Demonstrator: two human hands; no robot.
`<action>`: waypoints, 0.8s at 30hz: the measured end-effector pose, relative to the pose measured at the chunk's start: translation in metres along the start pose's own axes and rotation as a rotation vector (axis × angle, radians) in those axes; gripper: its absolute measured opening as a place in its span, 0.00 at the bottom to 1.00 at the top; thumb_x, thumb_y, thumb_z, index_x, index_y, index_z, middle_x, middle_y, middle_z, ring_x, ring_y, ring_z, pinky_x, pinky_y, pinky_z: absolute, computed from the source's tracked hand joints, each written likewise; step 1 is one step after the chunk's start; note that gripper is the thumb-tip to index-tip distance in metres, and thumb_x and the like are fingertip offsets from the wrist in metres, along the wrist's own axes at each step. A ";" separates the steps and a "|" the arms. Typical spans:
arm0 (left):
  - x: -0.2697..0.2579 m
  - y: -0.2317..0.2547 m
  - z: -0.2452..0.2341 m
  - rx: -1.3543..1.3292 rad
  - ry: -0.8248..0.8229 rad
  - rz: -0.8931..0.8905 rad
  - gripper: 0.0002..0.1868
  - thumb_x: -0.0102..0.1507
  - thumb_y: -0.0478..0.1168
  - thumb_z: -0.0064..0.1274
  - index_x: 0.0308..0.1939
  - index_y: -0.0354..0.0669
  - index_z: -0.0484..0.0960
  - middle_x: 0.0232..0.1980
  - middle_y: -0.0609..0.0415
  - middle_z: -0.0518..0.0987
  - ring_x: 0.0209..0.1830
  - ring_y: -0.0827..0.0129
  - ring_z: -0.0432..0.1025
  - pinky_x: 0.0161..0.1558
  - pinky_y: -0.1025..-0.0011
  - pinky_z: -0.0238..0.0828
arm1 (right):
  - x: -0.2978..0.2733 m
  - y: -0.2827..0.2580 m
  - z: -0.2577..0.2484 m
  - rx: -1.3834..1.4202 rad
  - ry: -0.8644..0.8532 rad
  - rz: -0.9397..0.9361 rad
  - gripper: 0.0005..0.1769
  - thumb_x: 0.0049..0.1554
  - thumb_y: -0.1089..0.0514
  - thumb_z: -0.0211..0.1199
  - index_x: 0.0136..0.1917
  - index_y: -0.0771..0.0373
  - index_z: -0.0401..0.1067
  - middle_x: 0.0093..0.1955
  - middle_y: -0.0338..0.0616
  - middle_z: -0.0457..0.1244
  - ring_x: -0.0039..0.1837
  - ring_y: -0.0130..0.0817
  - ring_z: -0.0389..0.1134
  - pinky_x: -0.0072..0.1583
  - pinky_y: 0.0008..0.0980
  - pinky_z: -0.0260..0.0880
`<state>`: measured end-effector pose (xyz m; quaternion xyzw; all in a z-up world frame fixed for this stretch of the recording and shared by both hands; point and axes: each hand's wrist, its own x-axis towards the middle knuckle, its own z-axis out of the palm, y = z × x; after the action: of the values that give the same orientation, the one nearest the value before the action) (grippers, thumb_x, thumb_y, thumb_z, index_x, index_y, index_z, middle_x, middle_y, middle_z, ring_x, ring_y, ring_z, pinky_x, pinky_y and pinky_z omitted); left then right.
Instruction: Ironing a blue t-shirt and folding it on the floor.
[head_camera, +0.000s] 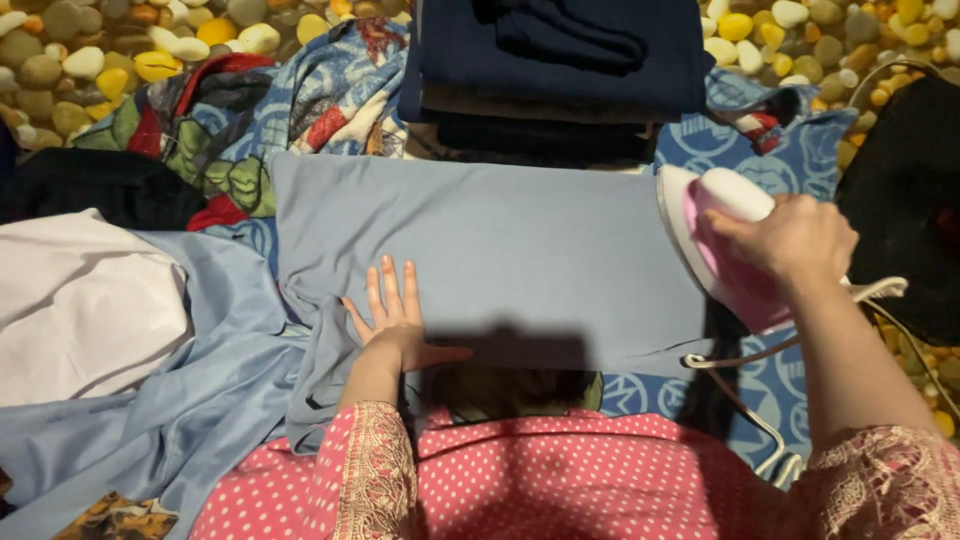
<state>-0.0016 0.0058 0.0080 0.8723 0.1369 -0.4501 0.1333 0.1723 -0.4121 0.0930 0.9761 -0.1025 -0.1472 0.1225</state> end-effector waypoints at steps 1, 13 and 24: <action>-0.001 0.000 -0.002 0.001 0.000 -0.005 0.90 0.39 0.82 0.64 0.79 0.52 0.13 0.82 0.50 0.10 0.81 0.53 0.06 0.71 0.32 0.10 | 0.006 0.003 0.003 0.003 -0.002 -0.004 0.50 0.43 0.12 0.65 0.54 0.58 0.83 0.46 0.57 0.73 0.49 0.53 0.76 0.52 0.49 0.76; -0.003 0.004 0.001 0.004 -0.015 -0.013 0.88 0.40 0.83 0.63 0.78 0.53 0.13 0.82 0.51 0.09 0.81 0.54 0.05 0.72 0.34 0.09 | -0.027 0.020 -0.007 -0.035 -0.182 -0.108 0.51 0.39 0.12 0.64 0.57 0.54 0.82 0.51 0.54 0.73 0.54 0.50 0.76 0.57 0.46 0.75; 0.001 -0.001 0.012 0.018 0.046 0.012 0.91 0.37 0.85 0.62 0.78 0.53 0.11 0.81 0.49 0.08 0.80 0.54 0.03 0.71 0.33 0.09 | -0.094 0.061 0.019 -0.214 -0.298 -0.514 0.39 0.38 0.18 0.66 0.53 0.42 0.81 0.45 0.42 0.74 0.47 0.41 0.76 0.53 0.39 0.76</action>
<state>-0.0105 0.0024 0.0007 0.8843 0.1308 -0.4305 0.1249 0.0684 -0.4522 0.1165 0.9193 0.1466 -0.3249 0.1669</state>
